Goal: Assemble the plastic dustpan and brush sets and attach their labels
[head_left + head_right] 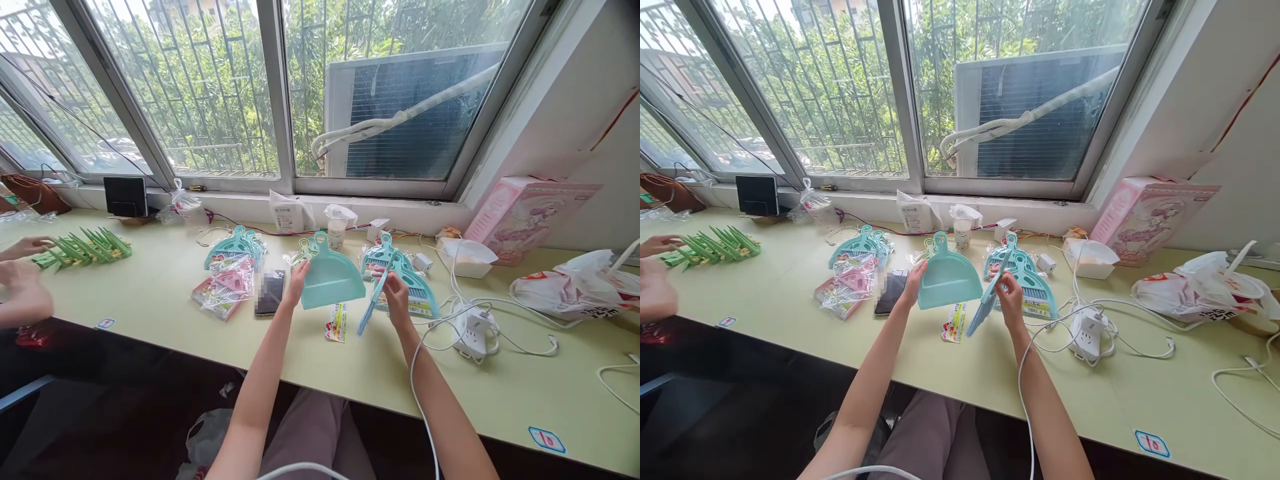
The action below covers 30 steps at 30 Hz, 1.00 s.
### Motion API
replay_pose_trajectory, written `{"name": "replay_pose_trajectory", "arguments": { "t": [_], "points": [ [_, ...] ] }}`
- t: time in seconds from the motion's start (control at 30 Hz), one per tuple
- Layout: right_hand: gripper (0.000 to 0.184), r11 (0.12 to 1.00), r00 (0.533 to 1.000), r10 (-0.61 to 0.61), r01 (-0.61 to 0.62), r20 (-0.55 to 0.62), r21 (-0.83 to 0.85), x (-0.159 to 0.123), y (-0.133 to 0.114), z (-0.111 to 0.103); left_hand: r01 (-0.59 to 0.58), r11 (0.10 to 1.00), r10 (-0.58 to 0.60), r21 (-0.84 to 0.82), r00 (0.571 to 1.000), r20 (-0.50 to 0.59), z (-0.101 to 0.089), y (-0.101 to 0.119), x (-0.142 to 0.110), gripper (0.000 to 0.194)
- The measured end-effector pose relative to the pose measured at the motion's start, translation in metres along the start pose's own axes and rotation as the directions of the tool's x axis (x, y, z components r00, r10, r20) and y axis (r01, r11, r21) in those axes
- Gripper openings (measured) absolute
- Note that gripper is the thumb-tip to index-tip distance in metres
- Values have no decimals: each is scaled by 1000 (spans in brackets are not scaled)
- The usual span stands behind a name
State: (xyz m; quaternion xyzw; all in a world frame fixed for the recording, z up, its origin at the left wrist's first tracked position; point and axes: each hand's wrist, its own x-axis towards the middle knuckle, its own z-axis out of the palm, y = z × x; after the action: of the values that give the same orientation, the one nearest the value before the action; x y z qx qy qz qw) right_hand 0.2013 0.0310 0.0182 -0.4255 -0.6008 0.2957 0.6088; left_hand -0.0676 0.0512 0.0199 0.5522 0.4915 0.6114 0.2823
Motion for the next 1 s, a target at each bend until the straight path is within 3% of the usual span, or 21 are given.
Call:
{"name": "replay_pose_trajectory", "arguments": {
  "t": [0.1, 0.17, 0.33, 0.43, 0.5, 0.57, 0.67, 0.8, 0.9, 1.0],
  "points": [
    [39, 996, 996, 19, -11, 92, -92, 0, 2, 2, 79, 996, -89, 45, 949, 302, -5, 0, -2, 40],
    [38, 979, 987, 38, -5, 156, -204, -1, 5, 4, 42, 996, -72, 79, 899, 432, -5, 1, -5, 36],
    [32, 922, 938, 104, 34, 331, -387, -7, 11, 13, -20, 979, -117, 204, 762, 637, 2, -4, -9, 34],
    [31, 889, 912, 114, 83, 394, -449, -10, 13, 15, 10, 964, -191, 266, 721, 666, 3, -8, -9, 37],
    [30, 870, 907, 122, 98, 402, -483, -10, 14, 15, 25, 954, -222, 300, 732, 644, 3, -11, -8, 36],
    [28, 858, 908, 128, 101, 399, -504, -10, 15, 14, 18, 939, -233, 345, 770, 594, 1, -13, -8, 34],
    [24, 842, 928, 119, 94, 352, -531, -9, 18, 11, -15, 910, -218, 414, 833, 509, -2, -15, -7, 26],
    [28, 814, 956, 97, 85, 277, -575, -9, 21, 9, -39, 893, -183, 448, 879, 441, -4, -17, -6, 21],
    [29, 757, 965, 64, 119, 254, -642, -9, 24, 8, -53, 902, -155, 429, 887, 436, -4, -18, -6, 24],
    [31, 742, 965, 38, 148, 261, -654, -9, 26, 8, -74, 906, -152, 416, 861, 485, -2, -17, -7, 28]
  ]
}}
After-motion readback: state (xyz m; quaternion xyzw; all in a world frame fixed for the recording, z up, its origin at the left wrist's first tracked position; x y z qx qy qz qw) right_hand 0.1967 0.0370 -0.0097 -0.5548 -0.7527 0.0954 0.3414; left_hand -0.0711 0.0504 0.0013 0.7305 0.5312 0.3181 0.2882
